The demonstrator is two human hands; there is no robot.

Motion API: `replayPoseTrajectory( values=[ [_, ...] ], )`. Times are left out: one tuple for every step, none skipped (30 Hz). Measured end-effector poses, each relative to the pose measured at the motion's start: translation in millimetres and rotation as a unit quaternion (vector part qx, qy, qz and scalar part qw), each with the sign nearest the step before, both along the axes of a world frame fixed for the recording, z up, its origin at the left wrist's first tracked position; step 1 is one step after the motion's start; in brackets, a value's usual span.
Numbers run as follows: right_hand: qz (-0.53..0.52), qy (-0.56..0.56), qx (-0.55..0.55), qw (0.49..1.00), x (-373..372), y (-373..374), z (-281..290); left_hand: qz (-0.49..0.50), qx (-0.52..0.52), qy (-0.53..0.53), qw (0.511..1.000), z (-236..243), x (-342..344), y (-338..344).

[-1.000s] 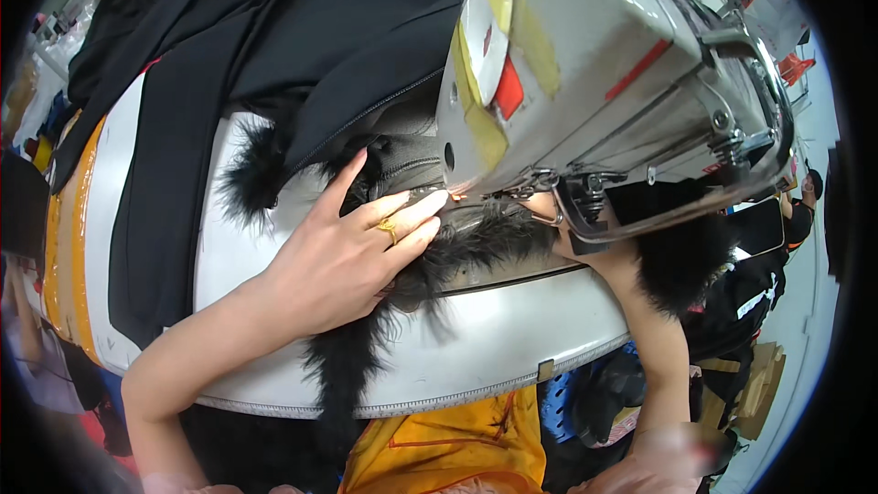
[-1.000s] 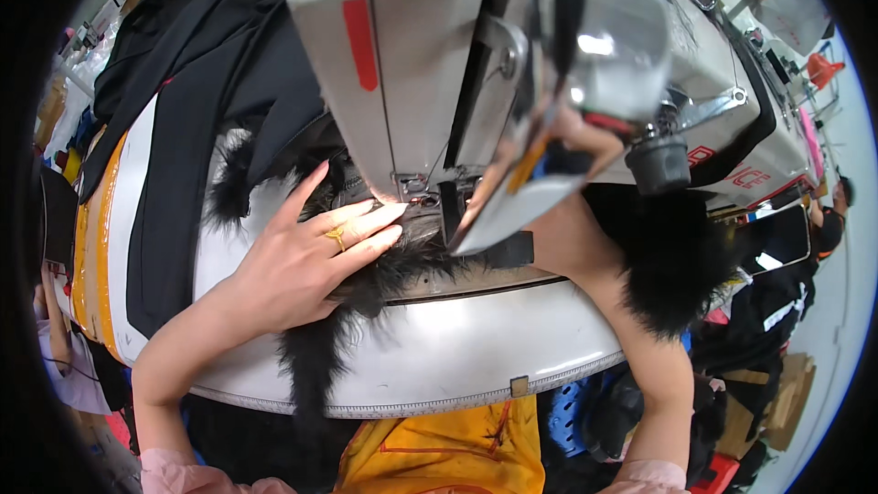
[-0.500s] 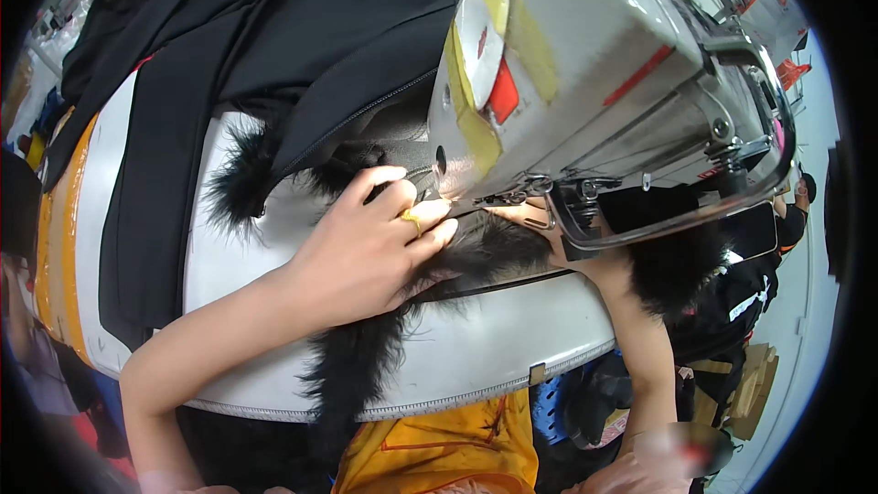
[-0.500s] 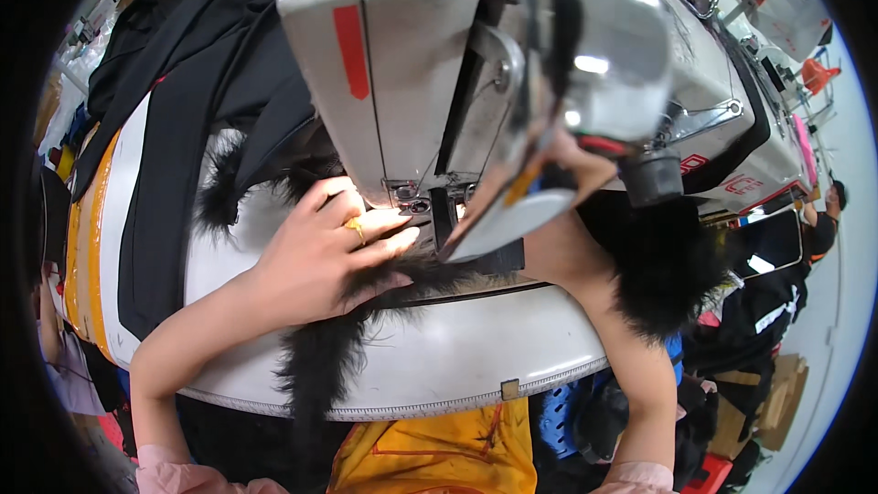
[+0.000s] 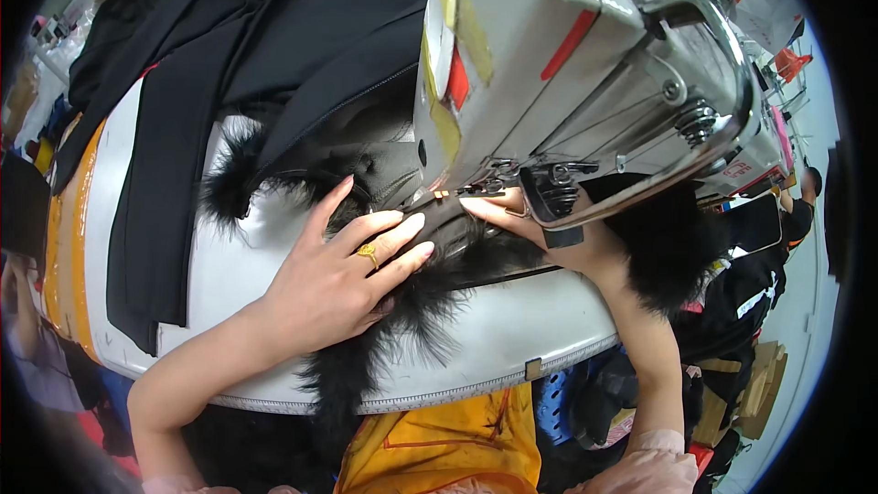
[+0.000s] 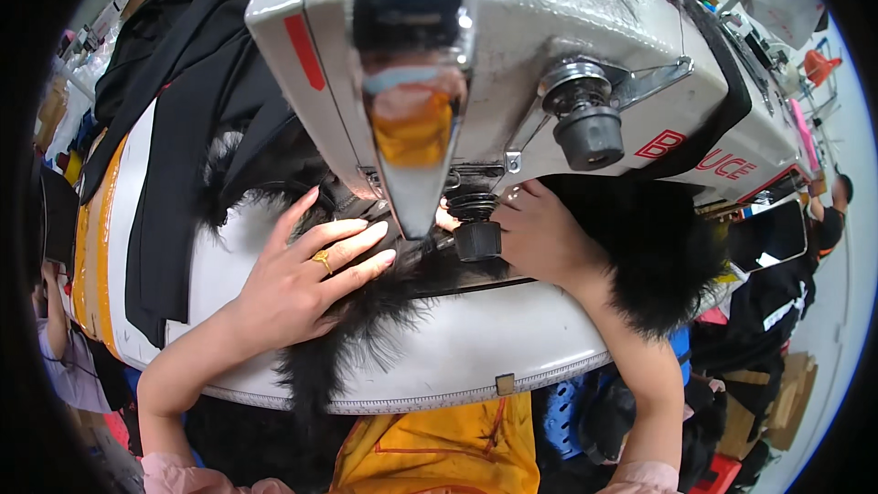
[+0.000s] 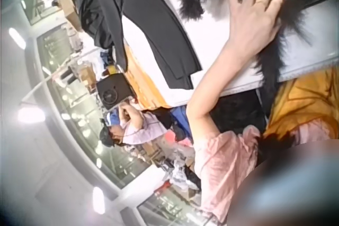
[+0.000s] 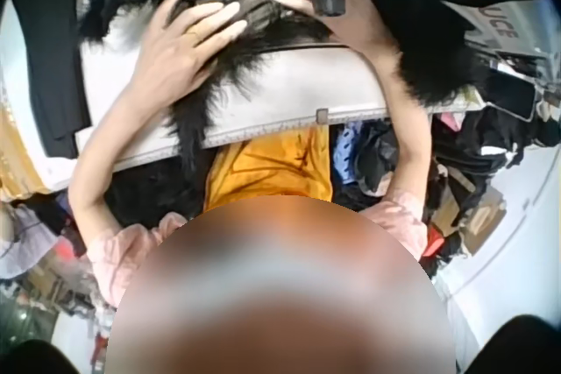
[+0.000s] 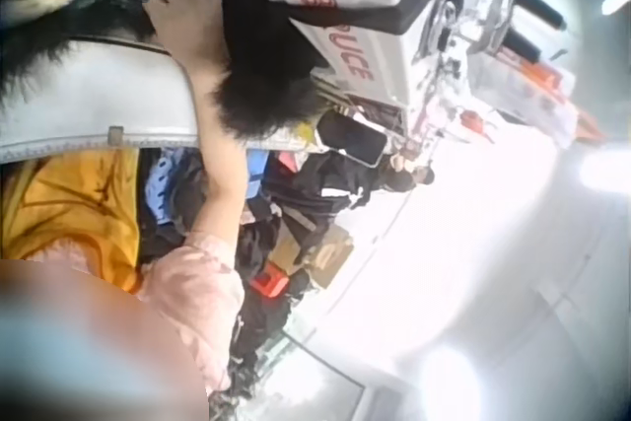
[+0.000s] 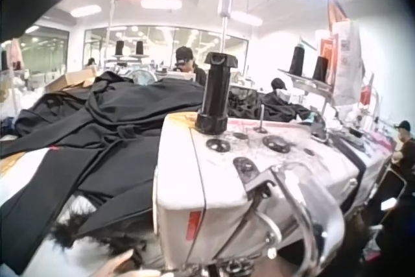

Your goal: Sewing faux fur trim onto black fabric using an industrial sewing machine.

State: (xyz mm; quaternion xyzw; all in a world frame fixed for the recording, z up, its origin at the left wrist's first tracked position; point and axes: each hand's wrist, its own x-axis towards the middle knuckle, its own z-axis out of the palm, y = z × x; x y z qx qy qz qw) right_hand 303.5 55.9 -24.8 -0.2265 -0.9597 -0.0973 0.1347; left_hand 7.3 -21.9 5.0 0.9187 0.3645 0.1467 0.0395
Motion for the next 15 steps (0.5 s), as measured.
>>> replayPoseTrajectory(
  values=[
    [-0.021, -0.026, -0.043, 0.999, -1.4, -0.7, 1.3, -0.011, 0.011, 0.004, 1.000, -0.8, -0.5, 2.9],
    [-0.038, -0.035, -0.060, 0.997, -3.0, -0.7, 2.8, -0.025, 0.024, 0.006, 0.999, -1.1, -1.5, 4.1],
    [-0.055, -0.044, -0.076, 0.995, -3.3, -1.7, 5.6, -0.019, 0.021, 0.012, 1.000, -1.8, -2.3, 6.7],
    [-0.072, -0.053, -0.092, 0.992, -4.9, -1.5, 6.9, -0.050, 0.001, 0.005, 0.999, -2.2, -3.6, 8.3],
    [-0.082, -0.086, -0.155, 0.981, -1.5, -2.6, 11.9, -0.067, -0.016, 0.018, 0.997, -2.2, -4.9, 8.9],
    [-0.054, -0.058, -0.178, 0.981, 0.6, -1.9, 15.2, -0.075, -0.020, -0.003, 0.997, -2.3, -6.6, 10.4],
    [-0.013, -0.006, -0.190, 0.982, 3.5, -0.3, 17.9, -0.076, -0.024, -0.009, 0.997, -1.7, -8.1, 10.3],
    [0.054, 0.096, -0.234, 0.966, 7.1, 2.0, 20.5, -0.077, -0.028, -0.018, 0.996, -1.2, -9.9, 12.5],
    [0.113, 0.130, -0.219, 0.960, 11.2, 4.2, 22.2, -0.076, -0.023, -0.020, 0.997, -0.6, -10.6, 13.9],
    [0.104, 0.167, -0.240, 0.951, 16.0, 5.5, 23.1, -0.069, -0.021, -0.020, 0.997, -0.4, -11.5, 17.3],
    [0.058, 0.177, -0.243, 0.952, 20.0, 7.8, 22.0, -0.069, -0.013, -0.011, 0.997, -0.5, -11.9, 22.2],
    [0.013, 0.182, -0.242, 0.953, 24.6, 8.7, 19.9, -0.068, -0.007, -0.002, 0.998, -1.1, -12.1, 27.1],
    [-0.033, 0.185, -0.239, 0.953, 28.7, 11.7, 16.3, -0.065, -0.010, 0.004, 0.998, -2.7, -11.6, 33.2],
    [-0.066, 0.168, -0.220, 0.959, 32.5, 11.5, 11.0, -0.073, 0.001, -0.002, 0.997, -4.4, -11.0, 37.9],
    [-0.099, 0.147, -0.199, 0.964, 35.2, 13.9, 4.1, -0.072, 0.007, -0.001, 0.997, -6.5, -10.2, 42.4]
  ],
)
